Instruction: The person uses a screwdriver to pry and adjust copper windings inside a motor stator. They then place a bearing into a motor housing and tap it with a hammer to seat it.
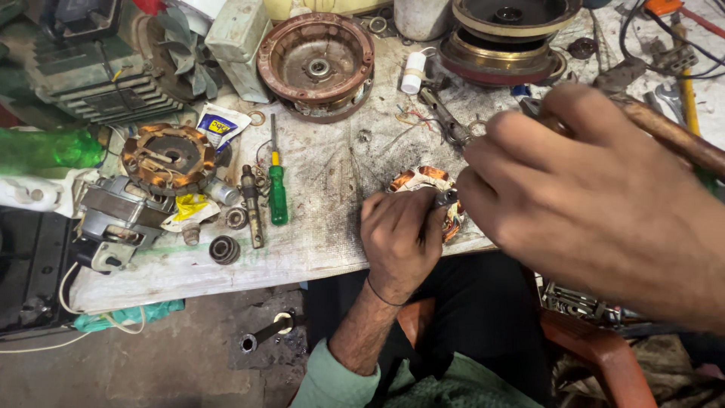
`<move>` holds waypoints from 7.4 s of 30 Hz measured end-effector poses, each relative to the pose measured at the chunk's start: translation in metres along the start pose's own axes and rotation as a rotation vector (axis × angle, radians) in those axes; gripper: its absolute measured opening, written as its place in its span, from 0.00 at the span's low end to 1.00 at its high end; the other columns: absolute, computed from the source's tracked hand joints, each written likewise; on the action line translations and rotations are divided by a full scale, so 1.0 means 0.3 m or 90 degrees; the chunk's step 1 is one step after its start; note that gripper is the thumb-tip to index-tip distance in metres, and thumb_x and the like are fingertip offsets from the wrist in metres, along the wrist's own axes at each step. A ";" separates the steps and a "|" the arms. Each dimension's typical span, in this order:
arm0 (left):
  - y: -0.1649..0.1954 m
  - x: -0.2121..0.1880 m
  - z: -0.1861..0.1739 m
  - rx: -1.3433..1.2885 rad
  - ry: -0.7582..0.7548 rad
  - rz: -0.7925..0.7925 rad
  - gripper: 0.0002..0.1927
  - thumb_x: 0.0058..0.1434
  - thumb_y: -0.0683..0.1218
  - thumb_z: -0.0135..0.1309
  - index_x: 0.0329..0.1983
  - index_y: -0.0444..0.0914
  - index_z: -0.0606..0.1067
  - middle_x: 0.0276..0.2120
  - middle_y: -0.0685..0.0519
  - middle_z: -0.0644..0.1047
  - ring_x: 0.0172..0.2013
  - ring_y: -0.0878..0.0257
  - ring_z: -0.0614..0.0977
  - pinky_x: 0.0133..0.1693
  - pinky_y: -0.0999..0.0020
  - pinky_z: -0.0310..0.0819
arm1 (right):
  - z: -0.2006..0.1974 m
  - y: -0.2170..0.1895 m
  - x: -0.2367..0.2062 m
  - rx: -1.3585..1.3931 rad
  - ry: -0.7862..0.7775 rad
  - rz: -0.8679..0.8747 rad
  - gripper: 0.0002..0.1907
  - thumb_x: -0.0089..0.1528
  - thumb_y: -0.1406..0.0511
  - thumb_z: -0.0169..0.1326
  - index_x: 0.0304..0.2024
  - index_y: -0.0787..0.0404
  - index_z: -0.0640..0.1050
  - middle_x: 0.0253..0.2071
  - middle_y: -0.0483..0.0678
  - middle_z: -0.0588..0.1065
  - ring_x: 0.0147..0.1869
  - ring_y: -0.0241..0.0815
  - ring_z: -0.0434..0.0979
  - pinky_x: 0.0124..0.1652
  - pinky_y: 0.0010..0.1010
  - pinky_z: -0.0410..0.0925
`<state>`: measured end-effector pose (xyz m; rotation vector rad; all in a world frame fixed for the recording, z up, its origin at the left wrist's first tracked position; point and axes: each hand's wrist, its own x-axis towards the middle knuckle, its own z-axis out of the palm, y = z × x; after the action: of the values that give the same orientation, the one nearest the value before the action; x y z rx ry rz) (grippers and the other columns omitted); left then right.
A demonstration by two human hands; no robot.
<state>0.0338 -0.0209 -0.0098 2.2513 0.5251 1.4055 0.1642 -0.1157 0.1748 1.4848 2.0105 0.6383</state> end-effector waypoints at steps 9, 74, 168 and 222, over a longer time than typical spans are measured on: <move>-0.018 -0.015 0.012 0.001 0.030 0.022 0.11 0.60 0.39 0.61 0.45 0.33 0.77 0.41 0.48 0.82 0.43 0.54 0.84 0.51 0.59 0.71 | 0.121 0.162 0.147 0.318 -0.211 -0.006 0.17 0.60 0.59 0.57 0.52 0.45 0.82 0.39 0.40 0.82 0.49 0.34 0.81 0.55 0.38 0.72; 0.105 0.199 -0.161 0.001 -0.204 0.017 0.06 0.70 0.41 0.54 0.46 0.35 0.71 0.44 0.47 0.75 0.44 0.49 0.82 0.43 0.55 0.77 | 0.342 -0.324 0.088 0.706 0.354 0.373 0.14 0.55 0.67 0.65 0.43 0.63 0.81 0.51 0.55 0.72 0.44 0.54 0.80 0.41 0.42 0.74; 0.038 0.121 -0.161 0.019 -0.052 0.054 0.14 0.64 0.33 0.55 0.53 0.30 0.78 0.53 0.42 0.81 0.50 0.51 0.87 0.47 0.64 0.84 | 0.339 -0.399 0.128 0.641 0.411 0.388 0.17 0.58 0.62 0.64 0.47 0.60 0.80 0.53 0.52 0.73 0.50 0.54 0.77 0.45 0.41 0.73; -0.110 0.056 -0.172 0.014 -0.067 -0.229 0.66 0.38 0.57 0.77 0.74 0.31 0.52 0.54 0.41 0.77 0.52 0.51 0.84 0.56 0.60 0.81 | 0.519 -0.411 0.108 1.062 0.554 0.471 0.19 0.68 0.77 0.49 0.62 0.72 0.69 0.53 0.58 0.79 0.60 0.44 0.80 0.61 0.32 0.73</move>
<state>-0.0089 0.0236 0.0050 2.1010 0.8623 1.0991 0.1764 -0.1110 -0.0260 3.4331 2.6784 -0.5943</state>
